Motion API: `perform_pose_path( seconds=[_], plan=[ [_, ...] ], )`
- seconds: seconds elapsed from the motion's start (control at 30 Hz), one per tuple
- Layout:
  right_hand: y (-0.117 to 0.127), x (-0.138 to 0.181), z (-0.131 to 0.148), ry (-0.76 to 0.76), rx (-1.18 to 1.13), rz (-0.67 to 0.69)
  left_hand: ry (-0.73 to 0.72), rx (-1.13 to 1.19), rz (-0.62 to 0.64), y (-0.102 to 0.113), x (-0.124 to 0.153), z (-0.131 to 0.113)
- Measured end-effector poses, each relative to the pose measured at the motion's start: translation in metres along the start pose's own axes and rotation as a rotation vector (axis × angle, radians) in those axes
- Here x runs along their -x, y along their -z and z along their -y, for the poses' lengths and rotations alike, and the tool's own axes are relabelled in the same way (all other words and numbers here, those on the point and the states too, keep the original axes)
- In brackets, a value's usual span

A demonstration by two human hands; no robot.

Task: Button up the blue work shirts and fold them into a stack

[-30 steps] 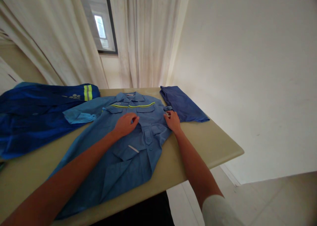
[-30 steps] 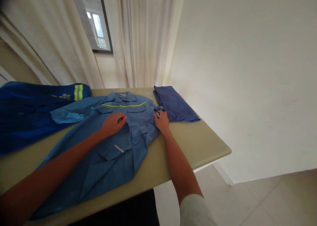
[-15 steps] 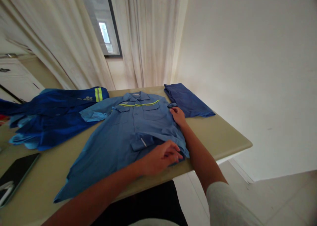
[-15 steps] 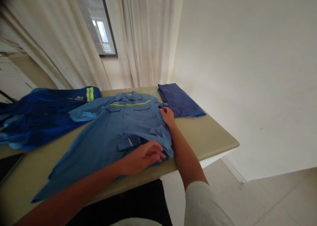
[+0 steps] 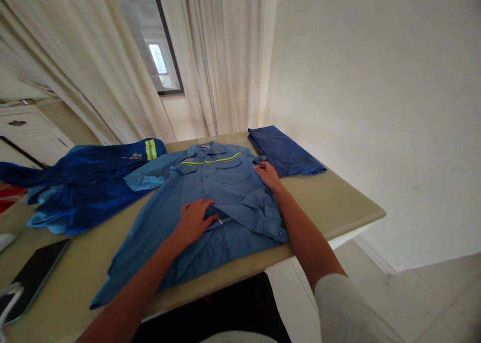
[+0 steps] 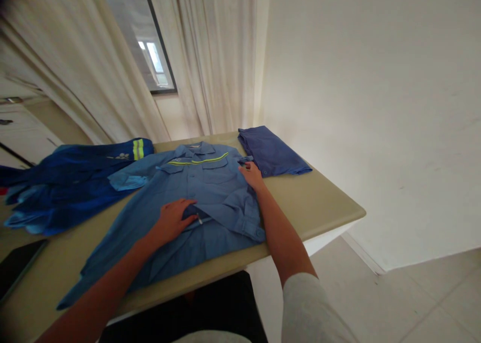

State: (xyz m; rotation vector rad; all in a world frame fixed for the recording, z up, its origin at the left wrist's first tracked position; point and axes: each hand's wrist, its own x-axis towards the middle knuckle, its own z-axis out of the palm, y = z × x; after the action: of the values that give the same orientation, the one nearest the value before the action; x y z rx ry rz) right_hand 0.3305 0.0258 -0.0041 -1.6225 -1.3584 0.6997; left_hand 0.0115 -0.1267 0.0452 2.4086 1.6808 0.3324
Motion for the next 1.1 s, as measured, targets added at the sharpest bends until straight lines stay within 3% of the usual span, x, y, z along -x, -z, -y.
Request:
perform_pose_path(
  seconds=[0.13, 0.2, 0.33, 0.4, 0.5, 0.67, 0.7, 0.83, 1.0, 1.1],
  plan=[
    [0.002, 0.003, 0.003, 0.118, -0.027, -0.071, -0.103, 0.388, 0.027, 0.011, 0.029, -0.01],
    [0.003, 0.005, 0.006, 0.169, -0.041, -0.121, -0.077, 0.528, -0.019, 0.013, 0.055, -0.01],
    [0.008, 0.012, 0.023, 0.214, -0.081, -0.164, 0.146, 0.341, -0.266, 0.001, 0.103, 0.007],
    [0.015, 0.021, 0.04, 0.247, -0.112, -0.131, 0.224, 0.207, -0.302, -0.01, 0.116, 0.016],
    [0.03, 0.05, 0.075, 0.37, -0.126, 0.083, 0.25, 0.227, -0.285, -0.024, 0.123, 0.022],
    [0.036, 0.144, 0.109, 0.748, 0.161, 0.762, 0.232, 0.467, -0.308, -0.029, 0.121, 0.016],
    [0.032, 0.16, 0.108, 0.789, 0.264, 0.809, 0.222, 0.478, -0.314, -0.028, 0.121, 0.013],
    [0.014, 0.188, 0.093, 0.775, 0.537, 0.697, 0.123, 0.499, -0.35, -0.021, 0.123, -0.002],
    [0.007, 0.18, 0.094, 0.562, 0.316, 0.439, -0.086, 0.464, -0.308, -0.027, 0.132, -0.038],
    [0.01, 0.192, 0.097, 0.63, 0.326, 0.52, -0.19, 0.406, -0.25, -0.036, 0.138, -0.056]
  ],
)
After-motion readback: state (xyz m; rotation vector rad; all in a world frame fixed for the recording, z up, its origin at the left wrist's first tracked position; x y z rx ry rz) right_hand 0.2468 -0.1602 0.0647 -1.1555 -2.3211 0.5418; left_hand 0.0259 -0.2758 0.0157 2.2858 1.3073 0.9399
